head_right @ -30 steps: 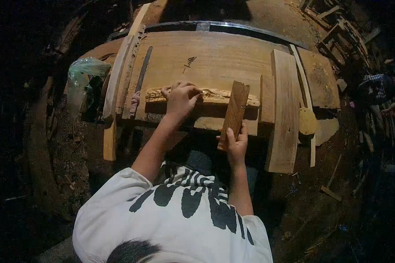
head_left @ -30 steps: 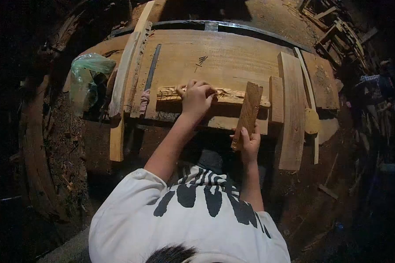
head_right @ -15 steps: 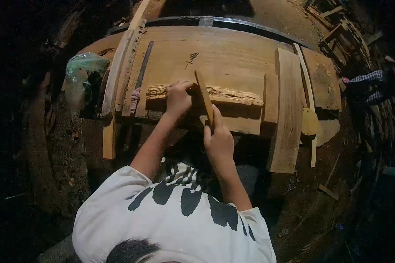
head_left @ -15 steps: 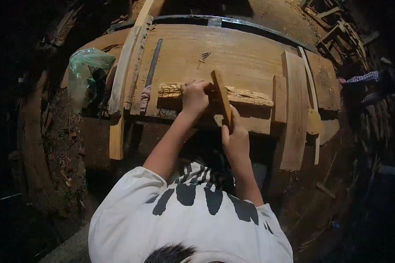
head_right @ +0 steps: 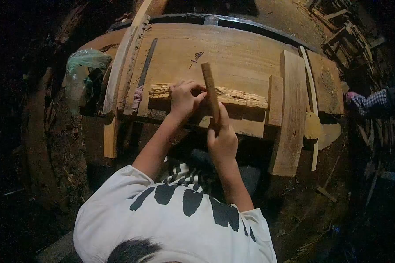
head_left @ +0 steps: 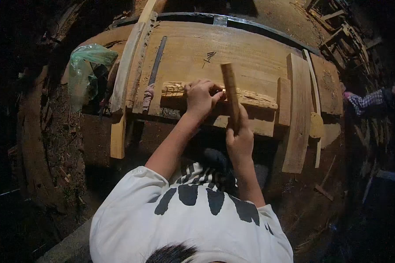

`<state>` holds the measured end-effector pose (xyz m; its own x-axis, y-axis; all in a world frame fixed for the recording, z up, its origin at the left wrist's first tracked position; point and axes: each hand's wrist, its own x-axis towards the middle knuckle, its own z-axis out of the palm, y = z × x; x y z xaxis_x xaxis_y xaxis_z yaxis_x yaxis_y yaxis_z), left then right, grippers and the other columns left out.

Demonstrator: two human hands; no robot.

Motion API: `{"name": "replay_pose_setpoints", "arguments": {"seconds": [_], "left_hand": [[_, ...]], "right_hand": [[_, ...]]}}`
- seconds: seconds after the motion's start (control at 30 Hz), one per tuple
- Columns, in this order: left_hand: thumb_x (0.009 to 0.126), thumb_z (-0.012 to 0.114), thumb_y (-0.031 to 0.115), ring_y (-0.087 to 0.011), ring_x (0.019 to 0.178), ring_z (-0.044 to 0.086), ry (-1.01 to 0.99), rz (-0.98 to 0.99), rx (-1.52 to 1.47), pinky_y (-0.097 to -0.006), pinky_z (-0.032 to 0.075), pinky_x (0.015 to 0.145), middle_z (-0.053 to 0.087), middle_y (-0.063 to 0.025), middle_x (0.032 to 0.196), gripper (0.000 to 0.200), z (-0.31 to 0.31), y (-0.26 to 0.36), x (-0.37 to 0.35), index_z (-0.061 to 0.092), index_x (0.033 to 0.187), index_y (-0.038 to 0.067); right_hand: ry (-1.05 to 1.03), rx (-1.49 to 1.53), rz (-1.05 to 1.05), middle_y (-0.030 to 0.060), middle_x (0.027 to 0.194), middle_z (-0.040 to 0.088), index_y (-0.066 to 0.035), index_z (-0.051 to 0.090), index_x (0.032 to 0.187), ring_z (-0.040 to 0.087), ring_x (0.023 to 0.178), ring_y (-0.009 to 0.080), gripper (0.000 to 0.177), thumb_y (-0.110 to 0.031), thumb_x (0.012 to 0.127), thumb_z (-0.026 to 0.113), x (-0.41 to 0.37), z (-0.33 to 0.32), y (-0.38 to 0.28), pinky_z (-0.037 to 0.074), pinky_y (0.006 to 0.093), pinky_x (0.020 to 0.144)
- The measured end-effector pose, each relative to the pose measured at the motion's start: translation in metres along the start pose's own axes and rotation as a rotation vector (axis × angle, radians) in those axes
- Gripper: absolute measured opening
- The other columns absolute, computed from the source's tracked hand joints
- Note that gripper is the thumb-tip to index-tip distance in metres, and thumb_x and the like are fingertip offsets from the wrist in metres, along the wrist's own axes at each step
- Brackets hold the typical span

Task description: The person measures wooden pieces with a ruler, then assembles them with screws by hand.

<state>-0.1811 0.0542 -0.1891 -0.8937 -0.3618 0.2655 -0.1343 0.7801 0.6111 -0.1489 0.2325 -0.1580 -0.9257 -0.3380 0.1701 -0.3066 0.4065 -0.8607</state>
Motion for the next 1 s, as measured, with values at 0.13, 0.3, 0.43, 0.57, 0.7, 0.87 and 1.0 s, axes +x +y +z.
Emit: {"name": "replay_pose_setpoints", "arguments": {"seconds": [0.13,0.3,0.43,0.57,0.7,0.87,1.0], "left_hand": [[0.074,0.075,0.024,-0.0223,0.097,0.058,0.114,0.050,0.049,-0.0413,0.033,0.094,0.068,-0.0005,0.091,0.013,0.010,-0.008,-0.001,0.073,0.084,0.016],[0.074,0.074,0.024,-0.0207,0.097,0.057,0.047,0.064,0.004,-0.0428,0.031,0.096,0.067,0.0018,0.090,0.011,0.005,-0.004,-0.005,0.073,0.083,0.018],[0.076,0.074,0.027,-0.0199,0.096,0.057,0.119,0.132,0.039,-0.0435,0.030,0.096,0.066,0.0034,0.089,0.012,0.009,-0.007,-0.008,0.072,0.085,0.019],[0.072,0.075,0.024,-0.0191,0.094,0.057,0.113,0.173,0.037,-0.0441,0.030,0.096,0.066,0.0034,0.089,0.018,0.009,-0.008,-0.008,0.071,0.089,0.019],[0.066,0.076,0.021,-0.0191,0.093,0.058,0.117,0.205,0.116,-0.0463,0.031,0.096,0.066,0.0034,0.089,0.028,0.013,-0.007,-0.011,0.069,0.093,0.019],[0.058,0.076,0.015,-0.0223,0.098,0.058,0.156,0.213,0.188,-0.0509,0.029,0.098,0.066,0.0002,0.095,0.042,0.023,-0.004,-0.014,0.065,0.098,0.017],[0.061,0.073,0.014,-0.0196,0.092,0.059,0.196,0.177,0.235,-0.0511,0.031,0.097,0.066,0.0020,0.093,0.039,0.030,-0.002,-0.012,0.065,0.099,0.018]], "right_hand": [[-0.118,-0.186,0.103,0.0285,0.108,0.063,-0.016,0.033,0.146,0.065,0.095,0.0425,0.065,-0.007,0.085,0.055,0.002,-0.003,-0.006,0.053,0.0486,0.080],[-0.015,-0.084,0.099,0.0287,0.106,0.064,-0.015,0.032,0.146,0.065,0.094,0.0423,0.064,-0.008,0.087,0.054,-0.002,-0.003,-0.005,0.053,0.0485,0.079],[-0.065,-0.217,0.158,0.0301,0.104,0.063,-0.014,0.030,0.146,0.066,0.092,0.0433,0.063,-0.010,0.087,0.053,-0.001,-0.005,-0.002,0.054,0.0489,0.076],[0.024,-0.017,0.135,0.0303,0.104,0.063,-0.017,0.029,0.147,0.065,0.091,0.0448,0.063,-0.012,0.089,0.054,-0.003,-0.007,0.003,0.055,0.0488,0.076],[-0.015,-0.185,0.127,0.0292,0.104,0.064,-0.017,0.030,0.146,0.065,0.091,0.0450,0.062,-0.014,0.089,0.054,0.000,-0.004,0.008,0.054,0.0499,0.077],[-0.159,-0.341,0.250,0.0288,0.103,0.064,-0.017,0.029,0.145,0.064,0.091,0.0458,0.062,-0.016,0.089,0.055,0.006,-0.005,-0.001,0.053,0.0531,0.078],[-0.196,-0.369,0.313,0.0292,0.101,0.064,-0.017,0.029,0.145,0.064,0.091,0.0466,0.061,-0.016,0.089,0.055,0.008,-0.004,-0.001,0.053,0.0534,0.077]]}}
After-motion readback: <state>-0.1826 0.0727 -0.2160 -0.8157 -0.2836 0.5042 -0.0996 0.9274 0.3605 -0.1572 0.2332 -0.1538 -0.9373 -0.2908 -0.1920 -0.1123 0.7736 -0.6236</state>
